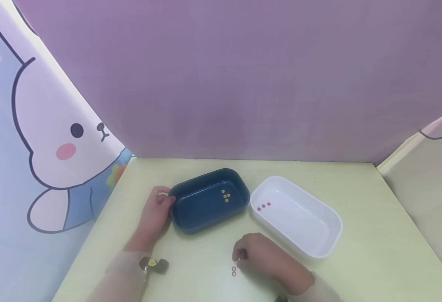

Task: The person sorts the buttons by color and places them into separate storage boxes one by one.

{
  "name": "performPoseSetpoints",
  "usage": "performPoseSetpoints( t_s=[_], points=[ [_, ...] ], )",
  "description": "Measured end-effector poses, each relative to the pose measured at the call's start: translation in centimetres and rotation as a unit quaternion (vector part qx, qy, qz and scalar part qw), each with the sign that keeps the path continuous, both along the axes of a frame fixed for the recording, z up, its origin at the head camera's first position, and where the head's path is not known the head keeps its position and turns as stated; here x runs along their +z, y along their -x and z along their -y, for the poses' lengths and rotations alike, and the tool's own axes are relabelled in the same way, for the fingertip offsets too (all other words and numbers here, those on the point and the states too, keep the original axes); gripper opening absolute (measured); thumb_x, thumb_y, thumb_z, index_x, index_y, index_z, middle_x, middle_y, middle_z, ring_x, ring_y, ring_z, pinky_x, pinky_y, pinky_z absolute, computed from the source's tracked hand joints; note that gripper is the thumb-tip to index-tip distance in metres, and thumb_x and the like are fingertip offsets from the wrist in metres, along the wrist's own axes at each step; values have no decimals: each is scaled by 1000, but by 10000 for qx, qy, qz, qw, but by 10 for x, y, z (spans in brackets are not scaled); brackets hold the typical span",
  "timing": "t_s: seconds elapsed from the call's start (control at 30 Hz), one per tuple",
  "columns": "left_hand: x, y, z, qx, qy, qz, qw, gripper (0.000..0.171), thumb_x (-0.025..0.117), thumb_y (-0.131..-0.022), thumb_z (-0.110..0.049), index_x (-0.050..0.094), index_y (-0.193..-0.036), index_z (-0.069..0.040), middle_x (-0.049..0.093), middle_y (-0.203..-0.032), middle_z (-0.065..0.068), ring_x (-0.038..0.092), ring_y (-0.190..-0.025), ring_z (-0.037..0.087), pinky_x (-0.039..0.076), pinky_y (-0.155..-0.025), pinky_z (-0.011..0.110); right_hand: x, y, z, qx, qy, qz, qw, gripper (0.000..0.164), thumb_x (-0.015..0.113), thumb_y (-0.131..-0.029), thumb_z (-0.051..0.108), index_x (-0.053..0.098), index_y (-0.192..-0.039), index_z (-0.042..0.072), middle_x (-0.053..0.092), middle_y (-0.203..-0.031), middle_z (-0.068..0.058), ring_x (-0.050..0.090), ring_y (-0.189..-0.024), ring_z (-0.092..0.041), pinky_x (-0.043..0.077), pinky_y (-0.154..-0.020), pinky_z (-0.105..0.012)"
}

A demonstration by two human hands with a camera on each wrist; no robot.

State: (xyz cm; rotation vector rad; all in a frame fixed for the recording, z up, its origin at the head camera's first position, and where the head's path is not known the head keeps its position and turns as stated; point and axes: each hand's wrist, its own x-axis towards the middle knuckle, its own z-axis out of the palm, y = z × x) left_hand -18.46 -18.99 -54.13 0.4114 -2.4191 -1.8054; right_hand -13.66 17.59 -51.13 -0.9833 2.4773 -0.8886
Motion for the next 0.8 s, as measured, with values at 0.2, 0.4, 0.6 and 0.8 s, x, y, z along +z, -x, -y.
performPoseSetpoints(
  t_s=[0.2,0.4,0.6,0.8],
  points=[
    [-1,0,1,-13,18,-40,10000,26,64,-110,-28,55,-134,-23,55,-85,3,57,-75,27,50,-68,32,1,-2,0,6,62,19,10000,21,87,-92,6,82,-96,27,64,-86,17,56,-81,3,53,-75,-23],
    [-2,-1,1,-13,-5,-21,10000,26,64,-110,-27,55,-135,-24,54,-85,4,57,-75,27,50,-68,32,-1,-3,0,-16,90,60,9999,21,85,-92,6,82,-95,27,63,-84,18,56,-80,3,53,-75,-22],
    [-1,-2,0,-25,-32,-12,10000,27,64,-111,-27,55,-135,-23,55,-85,4,57,-75,28,50,-69,32,-2,-3,1,-109,43,209,9997,21,86,-93,7,78,-91,27,62,-83,18,55,-78,4,52,-74,-22],
    [0,-2,1,-14,-42,-10,10000,27,64,-110,-28,55,-135,-23,55,-86,5,57,-76,28,51,-69,32,-1,-4,3,-156,33,269,9995,27,85,-91,8,70,-83,28,59,-79,18,54,-76,4,50,-72,-22]
  ],
)
